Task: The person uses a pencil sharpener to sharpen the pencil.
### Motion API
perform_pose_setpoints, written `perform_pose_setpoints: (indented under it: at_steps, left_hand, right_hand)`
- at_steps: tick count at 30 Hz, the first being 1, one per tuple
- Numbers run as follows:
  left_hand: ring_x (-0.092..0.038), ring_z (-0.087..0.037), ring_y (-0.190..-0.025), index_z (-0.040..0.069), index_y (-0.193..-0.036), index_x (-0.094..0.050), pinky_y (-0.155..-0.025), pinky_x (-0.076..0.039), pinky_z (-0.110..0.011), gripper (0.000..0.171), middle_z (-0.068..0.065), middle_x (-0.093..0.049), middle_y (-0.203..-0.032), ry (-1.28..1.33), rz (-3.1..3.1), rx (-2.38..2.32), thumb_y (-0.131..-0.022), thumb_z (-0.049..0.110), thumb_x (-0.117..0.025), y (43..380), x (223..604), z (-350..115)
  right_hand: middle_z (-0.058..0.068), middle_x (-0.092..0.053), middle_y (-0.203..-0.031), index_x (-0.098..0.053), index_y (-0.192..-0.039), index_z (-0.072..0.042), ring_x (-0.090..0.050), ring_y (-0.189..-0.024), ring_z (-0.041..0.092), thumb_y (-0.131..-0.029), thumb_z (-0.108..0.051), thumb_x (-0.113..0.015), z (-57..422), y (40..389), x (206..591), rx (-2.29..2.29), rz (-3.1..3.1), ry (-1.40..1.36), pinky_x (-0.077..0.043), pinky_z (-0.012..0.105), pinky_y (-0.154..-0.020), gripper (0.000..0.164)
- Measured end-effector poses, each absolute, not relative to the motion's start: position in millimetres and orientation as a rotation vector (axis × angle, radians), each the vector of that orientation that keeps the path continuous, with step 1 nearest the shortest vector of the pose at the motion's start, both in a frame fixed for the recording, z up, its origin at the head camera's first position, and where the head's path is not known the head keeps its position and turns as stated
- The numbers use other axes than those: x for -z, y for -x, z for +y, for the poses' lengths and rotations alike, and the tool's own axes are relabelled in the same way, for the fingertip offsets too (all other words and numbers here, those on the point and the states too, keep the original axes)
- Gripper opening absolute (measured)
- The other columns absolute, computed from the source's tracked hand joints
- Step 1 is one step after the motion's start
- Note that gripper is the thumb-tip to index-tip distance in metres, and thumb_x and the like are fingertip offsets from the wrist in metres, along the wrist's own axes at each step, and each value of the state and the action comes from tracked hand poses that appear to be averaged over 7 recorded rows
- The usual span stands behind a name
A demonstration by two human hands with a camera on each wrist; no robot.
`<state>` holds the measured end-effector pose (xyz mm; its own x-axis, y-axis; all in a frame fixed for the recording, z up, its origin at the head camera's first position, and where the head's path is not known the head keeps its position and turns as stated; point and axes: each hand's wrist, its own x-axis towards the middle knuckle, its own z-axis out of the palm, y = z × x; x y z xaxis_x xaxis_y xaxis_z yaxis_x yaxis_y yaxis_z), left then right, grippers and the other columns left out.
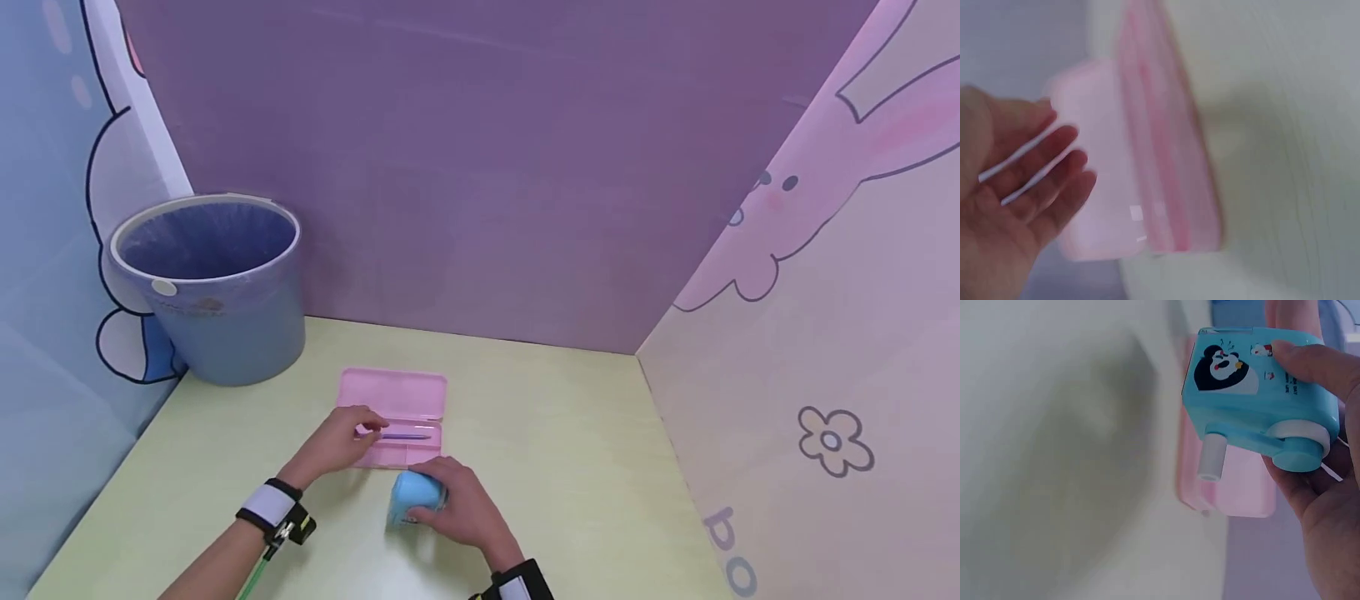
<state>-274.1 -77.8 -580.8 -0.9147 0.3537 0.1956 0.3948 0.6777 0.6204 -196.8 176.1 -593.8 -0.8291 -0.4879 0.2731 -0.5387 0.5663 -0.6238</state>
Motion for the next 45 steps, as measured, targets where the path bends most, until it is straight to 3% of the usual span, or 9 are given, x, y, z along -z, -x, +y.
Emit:
perform_pose_setpoints:
  at_steps: [7,11,14,20,28,45]
  left_hand:
    - [-0.063,-0.024,-0.115,0.015,-0.133,-0.064,-0.093,-0.055,-0.044,0.042,-0.005,-0.069,-0.126,0.852,-2.777,1.3,-0.092,0.021,-0.075,221,550,-89]
    - [-0.06,-0.026,-0.125,0.017,-0.142,-0.057,-0.097,-0.054,-0.046,0.064,-0.004,-0.062,-0.139,0.898,-2.777,1.355,-0.086,0.036,-0.082,204,547,-81]
    - [-0.059,-0.026,-0.126,0.019,-0.143,-0.056,-0.098,-0.054,-0.045,0.072,0.0,-0.061,-0.141,0.876,-2.765,1.357,-0.081,0.042,-0.085,199,548,-72]
    - [-0.064,-0.024,-0.114,0.021,-0.135,-0.063,-0.093,-0.055,-0.036,0.065,0.004,-0.066,-0.128,0.83,-2.706,1.319,-0.078,0.037,-0.089,198,547,-62]
    - [-0.059,-0.008,-0.093,0.017,-0.118,-0.07,-0.084,-0.056,-0.026,0.047,0.007,-0.067,-0.106,0.849,-2.675,1.258,-0.078,0.03,-0.09,201,548,-64]
    - [-0.06,-0.004,-0.088,0.019,-0.114,-0.072,-0.084,-0.057,-0.025,0.042,0.008,-0.07,-0.104,0.862,-2.68,1.388,-0.078,0.031,-0.089,192,553,-81]
  right_hand:
    - [-0.004,-0.071,-0.124,-0.066,-0.133,-0.025,-0.067,-0.109,0.015,-0.081,-0.029,-0.088,192,205,552,-1.164,-2.601,-0.891,-0.058,0.037,-0.091,0.056]
    - [-0.004,-0.07,-0.126,-0.066,-0.134,-0.026,-0.067,-0.111,0.017,-0.082,-0.032,-0.087,198,208,541,-1.188,-2.574,-0.913,-0.058,0.04,-0.092,0.056]
    - [-0.003,-0.07,-0.126,-0.066,-0.134,-0.024,-0.067,-0.112,0.018,-0.082,-0.032,-0.087,197,208,537,-1.194,-2.55,-0.95,-0.058,0.041,-0.093,0.056]
    - [0.0,-0.07,-0.127,-0.066,-0.134,-0.019,-0.068,-0.113,0.02,-0.081,-0.025,-0.088,192,209,536,-1.212,-2.494,-1.041,-0.058,0.04,-0.094,0.058]
    - [-0.002,-0.07,-0.127,-0.066,-0.134,-0.023,-0.067,-0.114,0.019,-0.081,-0.027,-0.087,186,209,538,-1.252,-2.499,-1.05,-0.058,0.039,-0.095,0.056]
    - [-0.001,-0.071,-0.124,-0.068,-0.131,-0.021,-0.067,-0.111,0.017,-0.082,-0.026,-0.087,176,205,547,-1.301,-2.468,-1.14,-0.057,0.037,-0.094,0.053]
